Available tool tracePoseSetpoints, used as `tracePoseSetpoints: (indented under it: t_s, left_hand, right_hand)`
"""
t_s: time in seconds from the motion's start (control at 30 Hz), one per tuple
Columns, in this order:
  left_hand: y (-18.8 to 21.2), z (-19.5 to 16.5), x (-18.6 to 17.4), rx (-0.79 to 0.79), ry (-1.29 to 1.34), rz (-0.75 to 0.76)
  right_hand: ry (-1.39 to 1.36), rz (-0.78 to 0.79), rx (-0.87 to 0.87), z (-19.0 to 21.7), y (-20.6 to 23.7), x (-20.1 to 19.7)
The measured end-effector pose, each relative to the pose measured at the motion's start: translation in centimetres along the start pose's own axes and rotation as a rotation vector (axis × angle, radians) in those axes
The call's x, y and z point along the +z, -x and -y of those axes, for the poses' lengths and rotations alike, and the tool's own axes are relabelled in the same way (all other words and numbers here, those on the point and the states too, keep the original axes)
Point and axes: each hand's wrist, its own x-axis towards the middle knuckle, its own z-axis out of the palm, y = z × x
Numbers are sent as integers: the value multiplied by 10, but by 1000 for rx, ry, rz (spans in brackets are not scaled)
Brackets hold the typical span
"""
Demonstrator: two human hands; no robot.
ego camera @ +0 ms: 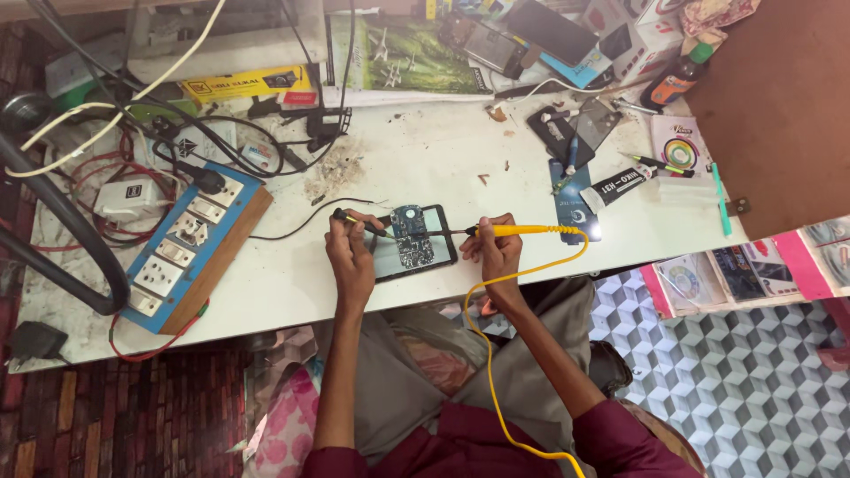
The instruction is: The person sits on the floor and uses a soldering iron and a probe to work on a small circuit board placed on a white table. They repeatedly apply heat and make contact with various points on the board.
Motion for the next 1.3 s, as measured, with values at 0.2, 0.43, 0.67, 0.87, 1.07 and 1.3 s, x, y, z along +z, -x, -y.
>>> tracePoseSetpoints:
  t_s: [0.2, 0.43, 0.67, 0.87, 1.07, 1.3]
  left_hand:
    - [10, -4, 5, 65, -19, -54]
    - [29, 1, 8, -59, 84, -117]
    - [24, 10, 2, -112, 325, -185]
    - [25, 11, 2, -89, 231, -133]
    - [23, 2, 4, 4, 116, -91]
    - [25, 5, 3, -52, 121, -73]
  right_hand:
    - [16, -10, -19, 0, 2, 0]
    - [-22, -1, -15, -4, 2, -3]
    - [2, -24, -23, -6, 6, -3]
    - [-19, -11, -28, -10, 4, -3]
    - [10, -16, -38, -10, 8, -2]
    - [-70, 27, 17, -7, -3, -3]
